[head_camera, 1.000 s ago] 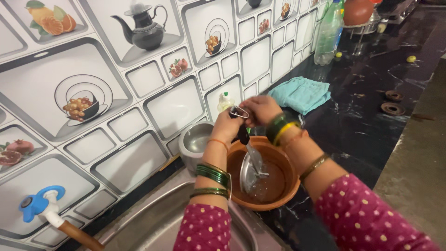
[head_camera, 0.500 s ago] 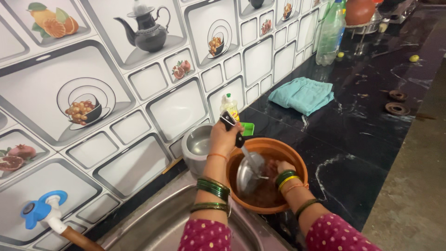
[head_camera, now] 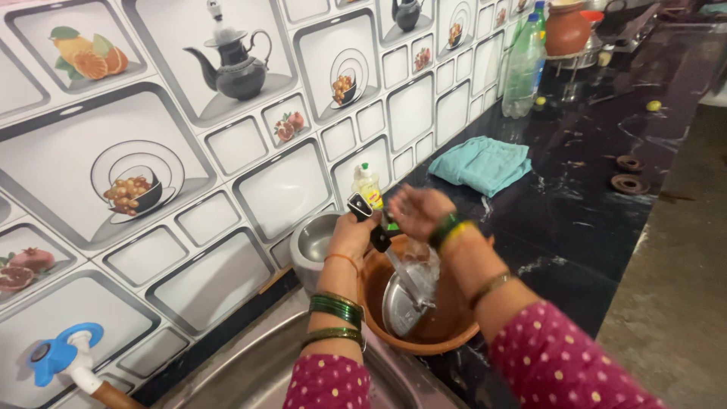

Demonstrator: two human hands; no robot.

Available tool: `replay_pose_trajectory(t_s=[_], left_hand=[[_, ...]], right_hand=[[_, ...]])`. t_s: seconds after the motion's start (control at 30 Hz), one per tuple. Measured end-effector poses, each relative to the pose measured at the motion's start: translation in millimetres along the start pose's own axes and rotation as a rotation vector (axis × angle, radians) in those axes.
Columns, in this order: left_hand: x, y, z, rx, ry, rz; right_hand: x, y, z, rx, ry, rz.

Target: The person scrubs the inside of an aluminum pressure cooker pot at the sink, then rinses it under the tap. They place the pot aside, then scrub the cooker lid and its metal weight with a scrubber over a clay basin, rinsing the parts in water.

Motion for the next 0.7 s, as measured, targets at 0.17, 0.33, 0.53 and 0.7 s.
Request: replay_pose_trajectory(t_s=[0.17, 0.33, 0.53, 0.7], left_hand=[[-13.9, 12.7, 26.0, 0.14, 0.016, 0.055], [-42.4, -1.8, 47.1, 0.217, -0.023, -0.006], [-47.6, -24.8, 62.6, 0.272, 0.06, 0.037], [-32.0, -28.6, 63.6, 0.274, 0.024, 0.084]], right_hand=[[25.8, -29.3, 115.1, -0.093, -0.8, 0.05], [45.8, -62.7, 160.0, -0.071, -1.602, -0.19], [56.8, -82.2, 140.4, -0.059, -1.998, -0.369], [58.5, -80.3, 105.6, -0.096, -1.708, -0.398]])
Point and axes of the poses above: each hand's wrist, its own y-axis towards the middle knuckle, its own z-axis out of the palm, x = y × z, the point moved 5 cm from there along y, towards the middle knuckle
